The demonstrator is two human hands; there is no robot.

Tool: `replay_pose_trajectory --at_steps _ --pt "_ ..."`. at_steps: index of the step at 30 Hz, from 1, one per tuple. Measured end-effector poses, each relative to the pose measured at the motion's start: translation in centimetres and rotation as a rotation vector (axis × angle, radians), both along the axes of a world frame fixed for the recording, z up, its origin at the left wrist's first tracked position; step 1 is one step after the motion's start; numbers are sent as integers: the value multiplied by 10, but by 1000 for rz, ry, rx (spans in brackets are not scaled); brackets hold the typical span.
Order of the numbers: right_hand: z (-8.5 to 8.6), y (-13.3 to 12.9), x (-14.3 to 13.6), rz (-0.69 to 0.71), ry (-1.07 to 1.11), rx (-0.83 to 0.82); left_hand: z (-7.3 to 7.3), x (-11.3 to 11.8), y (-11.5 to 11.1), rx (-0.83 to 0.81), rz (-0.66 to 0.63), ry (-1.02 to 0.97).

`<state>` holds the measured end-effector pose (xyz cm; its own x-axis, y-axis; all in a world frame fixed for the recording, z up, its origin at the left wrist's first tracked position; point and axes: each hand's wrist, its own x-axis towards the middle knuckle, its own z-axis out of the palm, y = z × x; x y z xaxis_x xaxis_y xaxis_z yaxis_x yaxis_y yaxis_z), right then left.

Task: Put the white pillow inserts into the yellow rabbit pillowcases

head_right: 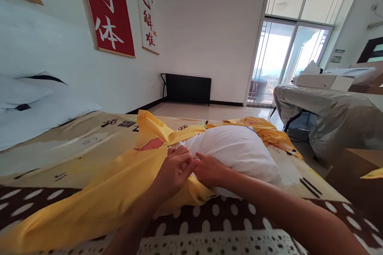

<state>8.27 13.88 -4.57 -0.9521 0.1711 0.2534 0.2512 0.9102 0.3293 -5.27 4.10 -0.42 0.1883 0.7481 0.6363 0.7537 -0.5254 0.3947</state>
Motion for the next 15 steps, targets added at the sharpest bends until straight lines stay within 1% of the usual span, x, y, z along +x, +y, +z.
replay_pose_trajectory --at_steps 1,2,3,5,7,9,11,12,13,15 --pt "-2 0 11 -23 -40 -28 0 -2 1 -28 -4 13" --pt "0 -1 22 -43 -73 -65 1 -5 2 -53 -11 33" --pt "5 -4 33 -59 -84 -111 1 -7 2 -75 -25 59" --pt "20 -15 51 -72 -32 -236 2 -11 3 -102 -61 104" --pt "34 -33 57 -48 81 -427 1 -11 3 -102 -98 113" --pt "38 -53 52 -29 260 -676 -1 -10 4 -69 -107 72" --pt "30 -65 42 -34 407 -888 -5 -9 7 -21 -90 19" --pt "23 -67 38 -48 444 -946 -7 -9 10 1 -70 -7" --pt "16 -66 34 -68 457 -964 -9 -8 12 16 -41 -31" --pt "4 -55 29 -114 447 -945 -13 -8 18 30 25 -74"
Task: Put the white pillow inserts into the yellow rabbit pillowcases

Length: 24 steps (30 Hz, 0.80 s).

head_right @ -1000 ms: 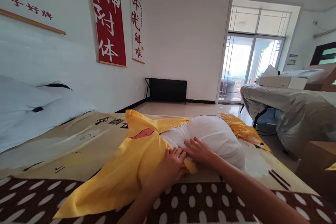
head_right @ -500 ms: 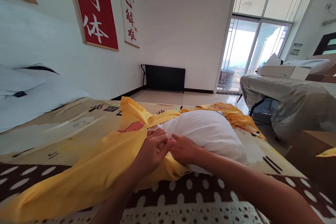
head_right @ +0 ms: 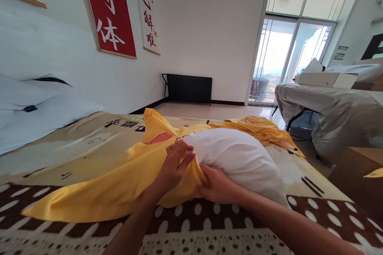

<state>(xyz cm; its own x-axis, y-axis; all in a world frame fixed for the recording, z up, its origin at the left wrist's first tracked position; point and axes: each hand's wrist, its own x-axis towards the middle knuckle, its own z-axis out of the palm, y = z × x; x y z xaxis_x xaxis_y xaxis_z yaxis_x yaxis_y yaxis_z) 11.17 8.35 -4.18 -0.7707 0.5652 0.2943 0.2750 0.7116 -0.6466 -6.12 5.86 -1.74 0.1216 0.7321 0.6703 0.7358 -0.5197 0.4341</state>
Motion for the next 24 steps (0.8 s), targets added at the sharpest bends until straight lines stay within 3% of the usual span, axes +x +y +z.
replay_pose_trajectory --at_steps 2,5,7,10,13,16,18,21,24 --pt "-4 17 -2 -40 -81 10 -3 -1 5 16 73 -44" --pt "6 41 -3 -101 -139 -20 -2 -9 7 58 172 -45" --pt "19 52 -3 -150 -20 -60 3 -20 5 0 186 41" --pt "37 62 4 -209 326 -222 13 -47 -3 -104 239 199" --pt "50 74 16 -258 603 -482 20 -75 -10 65 628 92" --pt "55 85 23 -251 669 -606 23 -98 -14 202 994 -164" --pt "55 90 22 -234 645 -599 23 -112 -13 169 1030 -356" --pt "53 90 14 -237 550 -534 19 -133 -11 -9 960 -630" --pt "55 83 5 -252 382 -437 12 -151 -8 -148 896 -782"
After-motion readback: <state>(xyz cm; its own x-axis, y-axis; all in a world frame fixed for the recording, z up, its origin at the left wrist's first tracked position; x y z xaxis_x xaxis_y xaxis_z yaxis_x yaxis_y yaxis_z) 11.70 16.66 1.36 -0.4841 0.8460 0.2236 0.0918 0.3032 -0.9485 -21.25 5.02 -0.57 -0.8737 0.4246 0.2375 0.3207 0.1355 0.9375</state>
